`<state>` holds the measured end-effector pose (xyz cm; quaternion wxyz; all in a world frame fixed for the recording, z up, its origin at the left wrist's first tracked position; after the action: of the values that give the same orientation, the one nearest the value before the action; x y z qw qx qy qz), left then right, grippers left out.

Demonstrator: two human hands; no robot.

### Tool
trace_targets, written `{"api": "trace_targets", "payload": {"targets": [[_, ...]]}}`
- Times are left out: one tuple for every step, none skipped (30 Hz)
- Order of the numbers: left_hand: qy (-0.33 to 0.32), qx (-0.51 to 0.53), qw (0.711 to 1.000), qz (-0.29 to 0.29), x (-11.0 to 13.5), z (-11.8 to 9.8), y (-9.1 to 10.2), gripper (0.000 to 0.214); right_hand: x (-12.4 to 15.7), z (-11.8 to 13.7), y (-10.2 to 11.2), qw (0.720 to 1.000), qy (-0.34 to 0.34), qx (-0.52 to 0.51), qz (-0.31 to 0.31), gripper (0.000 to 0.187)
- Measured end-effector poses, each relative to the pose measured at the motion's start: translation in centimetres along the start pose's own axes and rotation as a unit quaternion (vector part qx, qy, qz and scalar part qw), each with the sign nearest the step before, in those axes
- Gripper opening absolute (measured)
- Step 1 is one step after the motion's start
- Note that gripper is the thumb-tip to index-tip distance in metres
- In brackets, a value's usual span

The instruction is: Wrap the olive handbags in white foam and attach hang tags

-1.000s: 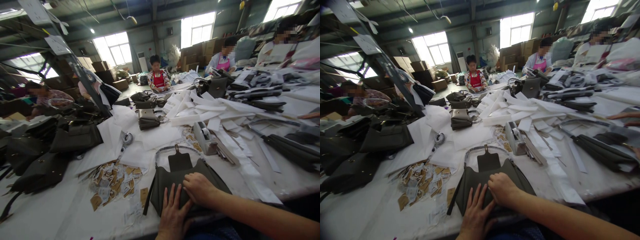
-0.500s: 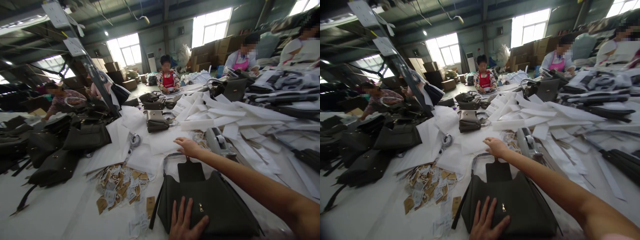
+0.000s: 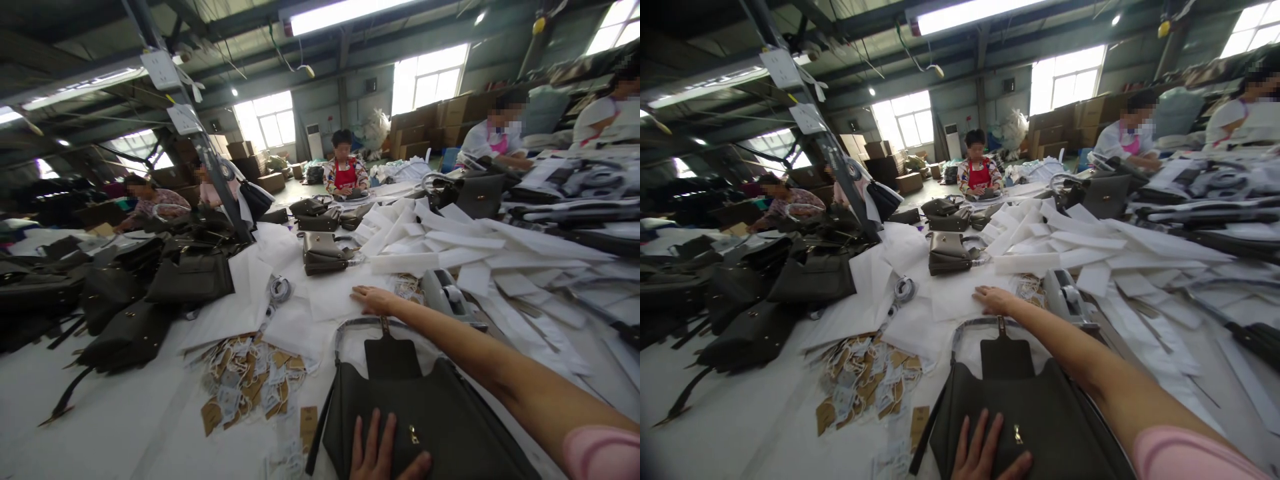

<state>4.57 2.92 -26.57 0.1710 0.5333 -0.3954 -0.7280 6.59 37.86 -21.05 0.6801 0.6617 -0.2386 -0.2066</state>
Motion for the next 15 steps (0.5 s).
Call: {"api": "trace_targets", "payload": {"targets": [[0.001,-0.004,1.000,-0.010,0.1,-0.1,-0.3,0.064,0.0,0.3,0.0,1.000,0.003,0.009,-0.001,0.063],[0.004,-0.012,0.999,-0.031,0.1,-0.1,-0.6,0.063,0.0,0.7,0.1,1.000,0.005,0.017,-0.002,0.055],[0.007,-0.021,0.998,-0.060,0.2,0.0,-0.7,0.061,-0.1,1.0,0.3,1.000,0.005,0.026,-0.004,0.046],[0.006,-0.029,0.996,-0.090,0.3,0.2,-0.7,0.059,-0.2,1.4,0.7,0.999,0.004,0.034,-0.007,0.037],[-0.003,-0.034,0.993,-0.111,0.3,0.3,-0.6,0.058,-0.2,1.7,1.1,0.999,0.000,0.041,-0.012,0.031],[-0.023,-0.034,0.993,-0.113,0.2,0.5,-0.4,0.058,-0.3,1.9,1.8,0.999,-0.006,0.047,-0.019,0.028],[-0.049,-0.026,0.994,-0.094,0.1,0.7,0.0,0.061,-0.2,2.1,2.7,0.998,-0.013,0.051,-0.029,0.025],[-0.077,-0.008,0.996,-0.053,-0.2,0.9,0.4,0.066,0.0,2.3,3.7,0.998,-0.019,0.054,-0.041,0.024],[-0.100,0.018,0.995,0.003,-0.4,1.1,1.0,0.071,0.5,2.4,4.8,0.997,-0.026,0.054,-0.055,0.023],[-0.113,0.050,0.991,0.059,-0.7,1.3,1.7,0.077,1.2,2.5,5.9,0.996,-0.031,0.053,-0.071,0.027],[-0.107,0.082,0.985,0.108,-0.9,1.5,2.4,0.080,2.2,2.7,6.9,0.994,-0.036,0.052,-0.084,0.034],[-0.094,0.112,0.978,0.148,-1.1,1.7,3.2,0.080,3.6,3.0,7.7,0.994,-0.039,0.049,-0.095,0.041],[-0.076,0.137,0.971,0.178,-1.3,1.8,3.7,0.079,5.4,3.5,8.3,0.993,-0.041,0.046,-0.100,0.046],[-0.059,0.156,0.966,0.199,-1.5,1.9,4.2,0.077,7.4,4.1,8.7,0.993,-0.042,0.043,-0.102,0.049],[-0.044,0.168,0.962,0.210,-1.7,1.8,4.4,0.076,9.8,5.1,8.8,0.993,-0.040,0.041,-0.100,0.050]]}}
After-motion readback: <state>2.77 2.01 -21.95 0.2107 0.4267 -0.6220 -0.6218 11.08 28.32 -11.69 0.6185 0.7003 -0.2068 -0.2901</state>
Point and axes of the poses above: each hand's wrist, its own x-axis away from the middle knuckle, its own y-axis out of the back of the hand, z = x × y, the point moved 5 cm from there along -x, towards the middle knuckle, and after that the axes turned 9 degrees about -y, right-handed, at the moved point
